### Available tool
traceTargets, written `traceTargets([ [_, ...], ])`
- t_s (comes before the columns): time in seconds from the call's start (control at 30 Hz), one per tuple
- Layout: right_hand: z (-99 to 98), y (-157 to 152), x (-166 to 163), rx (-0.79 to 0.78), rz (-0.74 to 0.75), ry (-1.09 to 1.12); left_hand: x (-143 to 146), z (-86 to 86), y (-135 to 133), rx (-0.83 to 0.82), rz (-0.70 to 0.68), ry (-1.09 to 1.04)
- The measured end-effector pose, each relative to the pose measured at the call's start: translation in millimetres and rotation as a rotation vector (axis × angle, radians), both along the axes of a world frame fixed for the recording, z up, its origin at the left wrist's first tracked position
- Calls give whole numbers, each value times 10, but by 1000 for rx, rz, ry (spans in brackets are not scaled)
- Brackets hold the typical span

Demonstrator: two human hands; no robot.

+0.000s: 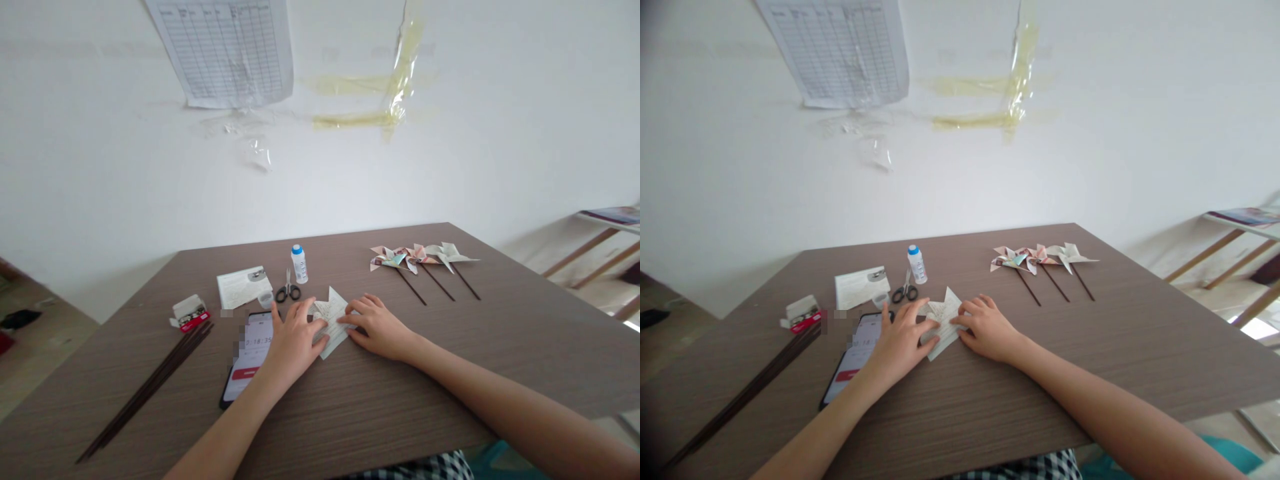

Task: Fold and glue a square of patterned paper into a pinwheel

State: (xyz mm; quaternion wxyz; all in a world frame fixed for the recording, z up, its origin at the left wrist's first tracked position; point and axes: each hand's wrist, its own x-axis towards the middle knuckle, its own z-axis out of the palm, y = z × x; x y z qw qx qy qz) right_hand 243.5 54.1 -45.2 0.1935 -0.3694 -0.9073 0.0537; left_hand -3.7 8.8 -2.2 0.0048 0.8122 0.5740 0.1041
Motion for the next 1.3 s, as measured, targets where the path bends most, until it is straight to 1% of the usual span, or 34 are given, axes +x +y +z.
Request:
traceTargets([
  [0.2,1,4,6,-6,3,7,-4,36,-28,-25,15,-27],
  [0.4,18,40,16,-46,1,39,-37,57,15,-59,111,-12],
  [0.57,32,138,38,-113,13,94,-90,88,34,-103,153,35],
  [0.67,111,244,51,-170,21,160,-123,97,37,-130,164,58],
  [0.8,334,504,7,-220,-11,298,-145,96,34,-125,173,77],
  [0.93,566,877,-233,-268,-125,395,-157,102,23,-125,169,70],
  [1.0,633,1051,-430,-327,-183,477,-166,108,19,-130,163,68],
  [1.03,649,1126,-537,-338,-184,494,-173,111,18,-133,160,69],
  [1.13,635,1294,-854,-365,-177,526,-195,112,15,-141,158,76],
  [1.3,484,1442,-1244,-414,-195,583,-226,100,16,-138,157,85],
])
